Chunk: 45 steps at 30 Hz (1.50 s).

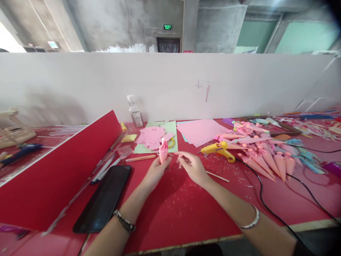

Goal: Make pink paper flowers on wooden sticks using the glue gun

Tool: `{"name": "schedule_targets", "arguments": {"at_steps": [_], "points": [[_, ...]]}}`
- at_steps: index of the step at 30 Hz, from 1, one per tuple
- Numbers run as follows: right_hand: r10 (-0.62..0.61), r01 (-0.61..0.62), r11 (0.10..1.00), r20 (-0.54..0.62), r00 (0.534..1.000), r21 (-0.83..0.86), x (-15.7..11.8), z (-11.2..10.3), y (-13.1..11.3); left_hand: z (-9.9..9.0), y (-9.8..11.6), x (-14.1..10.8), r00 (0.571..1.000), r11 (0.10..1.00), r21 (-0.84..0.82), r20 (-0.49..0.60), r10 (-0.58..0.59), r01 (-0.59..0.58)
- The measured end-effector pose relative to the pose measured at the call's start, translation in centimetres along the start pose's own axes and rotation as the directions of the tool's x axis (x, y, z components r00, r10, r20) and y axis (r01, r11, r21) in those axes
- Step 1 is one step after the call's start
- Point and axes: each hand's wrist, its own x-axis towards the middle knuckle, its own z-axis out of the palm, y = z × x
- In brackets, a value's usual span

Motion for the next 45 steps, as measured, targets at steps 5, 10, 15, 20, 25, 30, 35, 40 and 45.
{"name": "schedule_targets", "arguments": {"at_steps": [5, 10, 15, 20, 25, 30, 35, 40, 45], "points": [[0.005, -0.010, 0.993, 0.039, 0.999, 0.115, -0.04, 0.03, 0.05, 0.13, 0.09, -0.18, 0.996, 0.994, -0.092, 0.079, -0.050, 0.057], [0.015, -0.017, 0.996, 0.031, 0.999, 0.084, -0.24, -0.05, -0.30, 0.10, 0.08, -0.21, 0.982, 0.993, -0.085, 0.176, -0.066, 0.081], [-0.044, 0.045, 0.998, -0.027, 0.999, 0.054, -0.12, -0.11, -0.40, 0.29, 0.25, -0.36, 0.983, 0.998, -0.033, 0.181, -0.040, 0.046], [-0.048, 0.051, 0.995, -0.036, 0.998, 0.085, -0.05, -0.18, -0.39, 0.40, 0.40, -0.49, 0.992, 0.993, 0.118, 0.121, -0.046, 0.031], [-0.023, 0.025, 0.996, -0.028, 0.999, 0.081, -0.14, -0.29, -0.52, 0.16, 0.05, -0.17, 0.992, 0.991, 0.132, 0.129, 0.000, -0.017], [-0.051, 0.054, 0.997, -0.069, 0.996, 0.050, -0.11, -0.31, -0.73, 0.18, -0.10, -0.18, 0.979, 0.997, 0.079, 0.201, -0.012, -0.004], [-0.054, 0.058, 0.997, -0.069, 0.996, 0.058, -0.12, -0.18, -0.63, 0.32, 0.19, -0.39, 0.973, 0.992, 0.128, 0.231, -0.015, -0.015], [-0.049, 0.057, 0.995, -0.093, 0.994, 0.086, -0.17, -0.17, -0.49, 0.21, 0.29, -0.41, 0.978, 0.974, 0.225, 0.206, -0.030, -0.018], [-0.108, 0.106, 0.994, -0.064, 0.992, -0.032, -0.15, -0.27, -0.68, 0.19, 0.20, -0.44, 0.984, 0.972, 0.234, 0.177, -0.015, -0.027]]}}
